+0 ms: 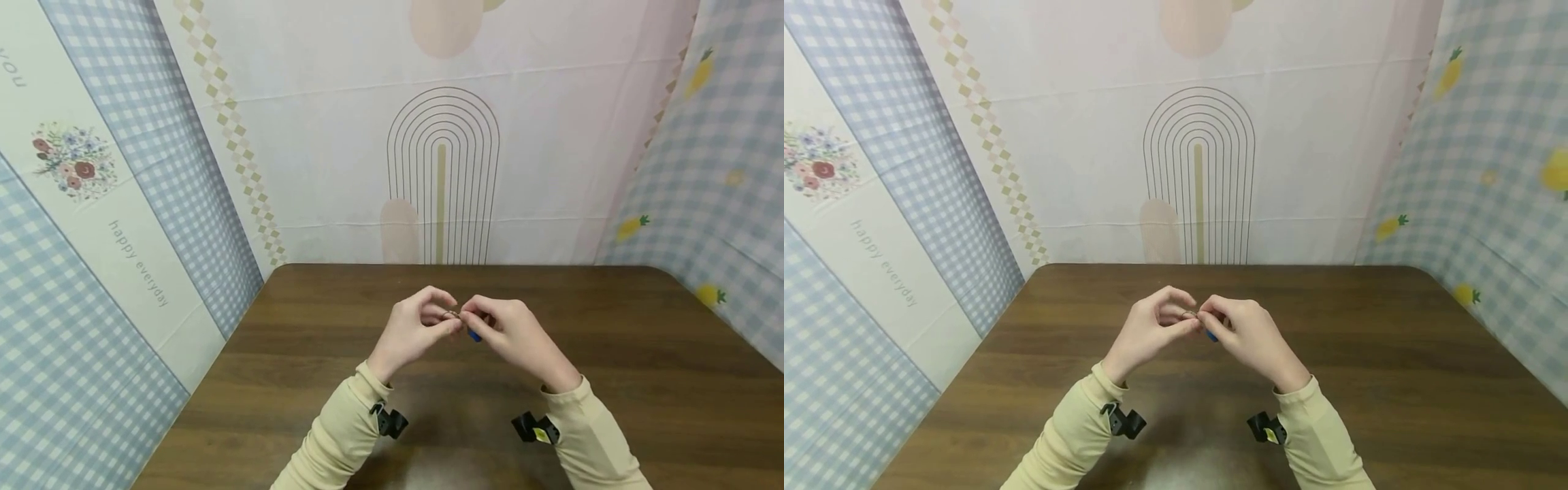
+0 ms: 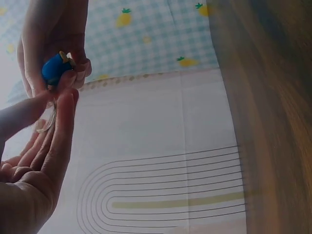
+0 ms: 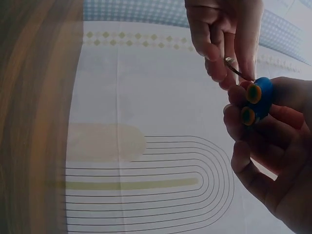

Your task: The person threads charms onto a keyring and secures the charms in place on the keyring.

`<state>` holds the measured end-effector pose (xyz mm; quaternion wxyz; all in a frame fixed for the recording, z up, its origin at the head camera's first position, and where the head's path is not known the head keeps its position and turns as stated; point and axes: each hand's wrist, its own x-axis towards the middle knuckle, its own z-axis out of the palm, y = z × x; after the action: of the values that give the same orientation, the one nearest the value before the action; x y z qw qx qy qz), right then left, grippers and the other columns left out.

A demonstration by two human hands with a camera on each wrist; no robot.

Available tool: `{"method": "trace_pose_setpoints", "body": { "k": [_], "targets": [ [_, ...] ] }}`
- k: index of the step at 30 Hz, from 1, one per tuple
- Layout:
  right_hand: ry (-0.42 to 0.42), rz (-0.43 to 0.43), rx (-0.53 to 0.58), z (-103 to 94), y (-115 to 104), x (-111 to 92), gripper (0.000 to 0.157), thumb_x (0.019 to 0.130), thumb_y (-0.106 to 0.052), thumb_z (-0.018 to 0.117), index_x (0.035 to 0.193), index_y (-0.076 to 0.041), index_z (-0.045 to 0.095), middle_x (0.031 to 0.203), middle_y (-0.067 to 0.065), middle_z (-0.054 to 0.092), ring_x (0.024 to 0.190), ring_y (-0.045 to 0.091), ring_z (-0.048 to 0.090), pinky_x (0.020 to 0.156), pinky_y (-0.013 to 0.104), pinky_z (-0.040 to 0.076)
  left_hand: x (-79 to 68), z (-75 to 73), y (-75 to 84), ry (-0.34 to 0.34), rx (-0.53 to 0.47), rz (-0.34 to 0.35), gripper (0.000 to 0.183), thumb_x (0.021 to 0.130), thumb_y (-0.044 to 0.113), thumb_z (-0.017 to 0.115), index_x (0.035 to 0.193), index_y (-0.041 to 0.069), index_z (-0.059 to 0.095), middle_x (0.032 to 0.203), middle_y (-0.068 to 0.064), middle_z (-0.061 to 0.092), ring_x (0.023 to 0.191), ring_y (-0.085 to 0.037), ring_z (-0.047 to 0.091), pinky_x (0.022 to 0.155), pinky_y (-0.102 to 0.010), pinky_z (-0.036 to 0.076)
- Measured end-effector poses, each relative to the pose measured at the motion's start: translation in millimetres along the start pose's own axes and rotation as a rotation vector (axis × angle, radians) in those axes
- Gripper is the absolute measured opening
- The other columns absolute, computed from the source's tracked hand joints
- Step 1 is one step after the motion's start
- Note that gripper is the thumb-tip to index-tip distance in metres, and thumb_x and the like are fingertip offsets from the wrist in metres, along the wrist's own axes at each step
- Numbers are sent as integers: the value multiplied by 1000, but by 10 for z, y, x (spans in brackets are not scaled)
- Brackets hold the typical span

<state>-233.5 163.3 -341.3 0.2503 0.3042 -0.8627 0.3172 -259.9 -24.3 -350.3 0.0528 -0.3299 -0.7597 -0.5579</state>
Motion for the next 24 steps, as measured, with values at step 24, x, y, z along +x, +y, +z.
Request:
{"method": "trace_pose_setpoints", "body": {
  "k": [24],
  "targets": [
    [-84,319,267,-41,26,1,14,95,-21,62,90,-10,68,63,-5,49,55,2,43,50,21,36,-4,-13,-8,105,-5,29,11,90,13,68,94,3,70,98,-14,63,77,-3,55,67,-17,46]
  ]
}}
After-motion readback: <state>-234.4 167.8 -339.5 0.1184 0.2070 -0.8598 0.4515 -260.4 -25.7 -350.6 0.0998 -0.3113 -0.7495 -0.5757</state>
